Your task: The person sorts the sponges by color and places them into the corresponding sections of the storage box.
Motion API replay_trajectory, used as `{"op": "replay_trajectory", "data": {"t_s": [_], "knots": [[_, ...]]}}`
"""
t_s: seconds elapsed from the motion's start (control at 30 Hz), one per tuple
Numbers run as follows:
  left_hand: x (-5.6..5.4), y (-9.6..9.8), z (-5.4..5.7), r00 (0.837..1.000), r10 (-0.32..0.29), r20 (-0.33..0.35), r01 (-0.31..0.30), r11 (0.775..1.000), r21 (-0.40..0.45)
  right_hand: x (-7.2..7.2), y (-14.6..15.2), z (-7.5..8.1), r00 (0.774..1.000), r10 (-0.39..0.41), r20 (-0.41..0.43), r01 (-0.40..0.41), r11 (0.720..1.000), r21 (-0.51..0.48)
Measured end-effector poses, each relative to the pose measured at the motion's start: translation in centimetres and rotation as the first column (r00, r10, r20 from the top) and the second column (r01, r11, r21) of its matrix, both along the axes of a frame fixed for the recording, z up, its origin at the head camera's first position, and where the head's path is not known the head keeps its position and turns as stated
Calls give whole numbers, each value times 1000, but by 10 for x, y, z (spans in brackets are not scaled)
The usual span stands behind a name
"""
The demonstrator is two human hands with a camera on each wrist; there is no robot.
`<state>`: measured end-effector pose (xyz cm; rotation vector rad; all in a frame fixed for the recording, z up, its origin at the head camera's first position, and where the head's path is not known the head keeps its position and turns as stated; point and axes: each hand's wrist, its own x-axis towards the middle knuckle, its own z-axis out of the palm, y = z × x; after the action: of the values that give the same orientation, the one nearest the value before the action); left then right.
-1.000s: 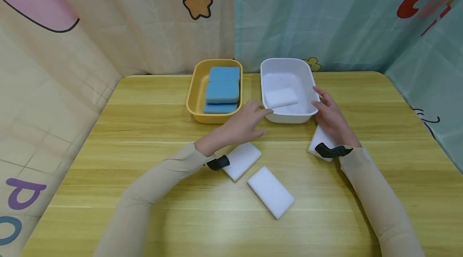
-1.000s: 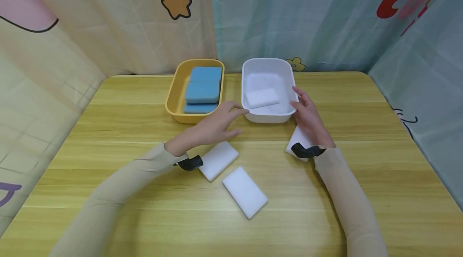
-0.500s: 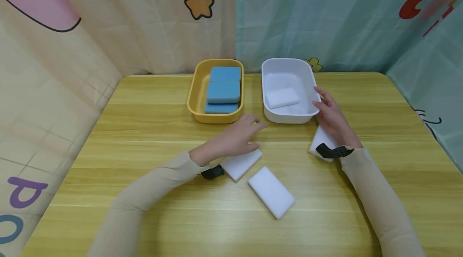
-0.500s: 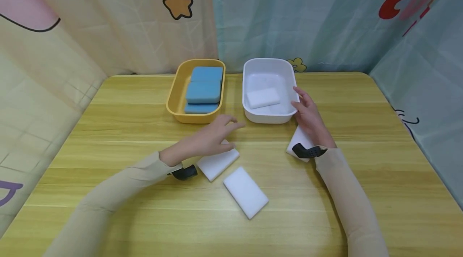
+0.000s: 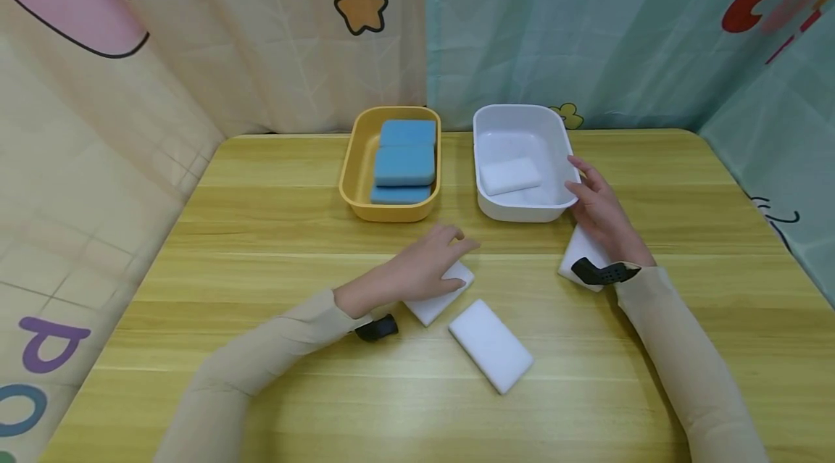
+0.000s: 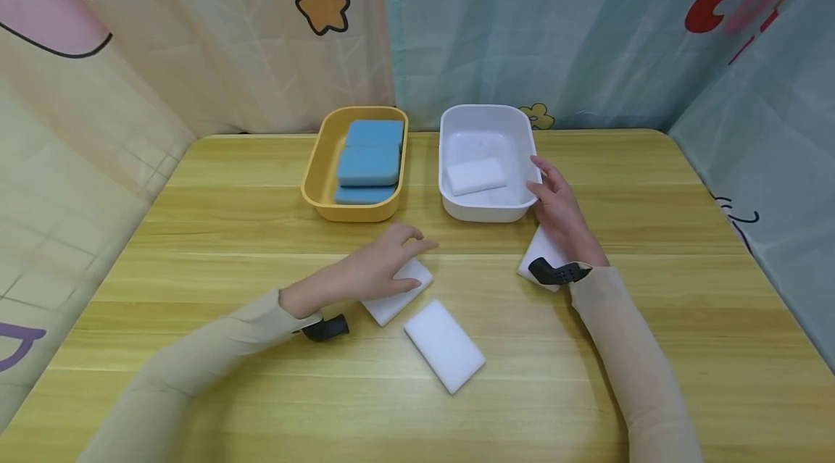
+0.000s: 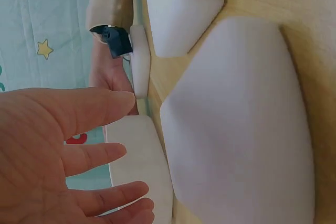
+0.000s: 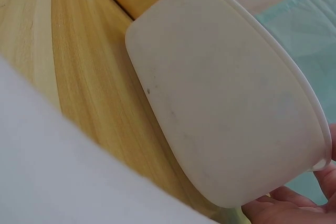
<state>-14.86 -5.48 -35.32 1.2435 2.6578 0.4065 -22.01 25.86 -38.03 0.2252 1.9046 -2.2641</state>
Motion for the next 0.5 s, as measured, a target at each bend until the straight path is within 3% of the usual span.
{"op": "replay_trajectory", "data": {"t_s": [0.5], "knots": [[17, -10, -6, 999, 29, -34, -29, 1000, 1, 1, -1, 0, 1000, 12, -15, -12, 1000, 4]]}}
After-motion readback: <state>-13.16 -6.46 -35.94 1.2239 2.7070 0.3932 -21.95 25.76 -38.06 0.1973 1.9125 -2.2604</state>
